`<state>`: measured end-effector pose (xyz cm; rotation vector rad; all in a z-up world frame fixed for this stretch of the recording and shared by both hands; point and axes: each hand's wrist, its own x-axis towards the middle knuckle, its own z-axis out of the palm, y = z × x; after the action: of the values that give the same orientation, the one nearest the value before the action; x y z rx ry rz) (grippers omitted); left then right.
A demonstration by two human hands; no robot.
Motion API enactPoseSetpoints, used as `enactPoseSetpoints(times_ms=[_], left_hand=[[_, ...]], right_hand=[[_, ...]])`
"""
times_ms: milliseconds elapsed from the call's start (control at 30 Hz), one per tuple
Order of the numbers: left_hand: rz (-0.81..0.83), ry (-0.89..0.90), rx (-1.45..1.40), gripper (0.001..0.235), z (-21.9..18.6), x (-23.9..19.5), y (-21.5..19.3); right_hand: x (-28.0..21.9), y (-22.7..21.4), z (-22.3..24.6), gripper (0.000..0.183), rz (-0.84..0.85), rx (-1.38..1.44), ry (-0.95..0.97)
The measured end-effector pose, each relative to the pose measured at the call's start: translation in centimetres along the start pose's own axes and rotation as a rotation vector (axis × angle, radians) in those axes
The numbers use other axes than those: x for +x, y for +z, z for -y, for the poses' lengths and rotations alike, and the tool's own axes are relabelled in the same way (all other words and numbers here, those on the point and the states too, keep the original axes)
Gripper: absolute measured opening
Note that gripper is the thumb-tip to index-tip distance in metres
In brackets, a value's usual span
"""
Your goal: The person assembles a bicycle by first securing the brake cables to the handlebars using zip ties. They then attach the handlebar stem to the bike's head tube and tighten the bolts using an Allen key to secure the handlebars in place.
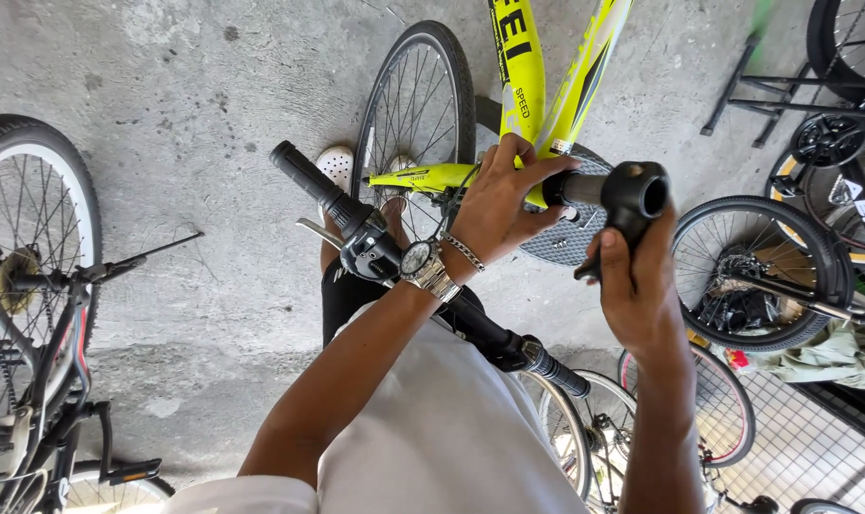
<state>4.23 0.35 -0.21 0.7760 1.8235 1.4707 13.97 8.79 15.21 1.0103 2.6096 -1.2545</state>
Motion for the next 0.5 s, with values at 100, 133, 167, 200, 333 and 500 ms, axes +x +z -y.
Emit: enactPoseSetpoints(times_ms=[100, 133, 167, 200, 333, 500], left_hand=[[0.013, 0.011, 0.012, 0.05, -0.3, 0.1, -0.9], [0.018, 0.011, 0.011, 0.05, -0.1, 0.1, -0.5], [0.017, 0.011, 0.018, 0.052, 0.2, 0.0, -0.4], [0.016, 0.01, 0.025, 0.055, 0.6, -0.1, -0.4], [0.04, -0.012, 0.033, 0.055, 0.9, -0.3, -0.5], [0.16, 0.032, 0.046, 0.055, 1.2, -0.2, -1.9]], right_hand=[[0.2, 2.2, -10.1, 0.058, 0.086, -0.001, -0.052], [0.0, 2.4, -9.1, 0.058, 0.083, 0.0, -0.047], [0.1, 2.7, -8.0, 0.055, 0.058, 0.057, 0.006], [0.1, 3.1, -6.9, 0.052, 0.033, 0.113, 0.06], [-0.1, 4.4, -2.8, 0.049, -0.017, 0.256, 0.208], [-0.7, 2.9, -3.7, 0.056, 0.034, 0.324, 0.296]])
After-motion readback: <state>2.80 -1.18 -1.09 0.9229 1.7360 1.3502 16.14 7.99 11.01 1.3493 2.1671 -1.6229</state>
